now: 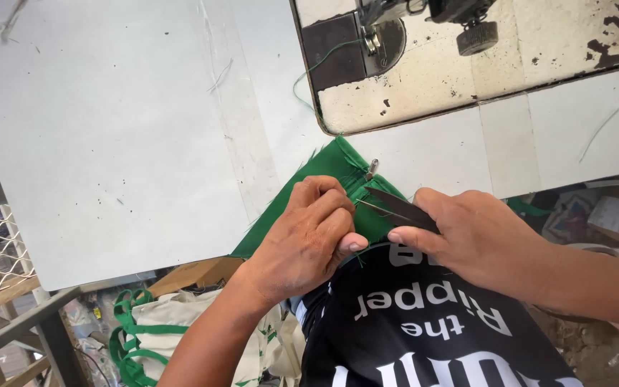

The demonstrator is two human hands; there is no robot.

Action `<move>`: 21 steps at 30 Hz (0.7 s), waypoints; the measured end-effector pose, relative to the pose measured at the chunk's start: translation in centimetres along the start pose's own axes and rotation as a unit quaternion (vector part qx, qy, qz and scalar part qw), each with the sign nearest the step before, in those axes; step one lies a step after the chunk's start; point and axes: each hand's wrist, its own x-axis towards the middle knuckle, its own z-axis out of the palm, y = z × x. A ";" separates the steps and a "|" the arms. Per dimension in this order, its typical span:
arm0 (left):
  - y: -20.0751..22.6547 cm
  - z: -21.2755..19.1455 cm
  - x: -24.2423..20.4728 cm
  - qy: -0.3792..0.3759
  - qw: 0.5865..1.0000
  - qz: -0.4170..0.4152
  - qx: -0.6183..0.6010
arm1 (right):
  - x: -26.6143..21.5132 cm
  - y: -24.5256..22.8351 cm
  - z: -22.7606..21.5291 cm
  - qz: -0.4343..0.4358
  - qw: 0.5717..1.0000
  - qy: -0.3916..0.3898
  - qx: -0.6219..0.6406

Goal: Folding and aligning green fabric strips at a sewing machine station.

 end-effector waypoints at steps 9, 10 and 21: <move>-0.3 0.0 -0.2 0.008 1.000 0.012 0.007 | -2.0 -1.5 -3.2 0.123 0.968 0.013 0.217; -0.2 -0.1 -0.2 0.009 1.000 0.011 0.008 | -1.9 -2.1 -3.4 0.122 0.969 0.014 0.215; -0.2 -0.4 -0.2 0.020 0.999 0.001 -0.036 | -0.2 -2.3 -4.5 0.097 0.893 -0.027 0.439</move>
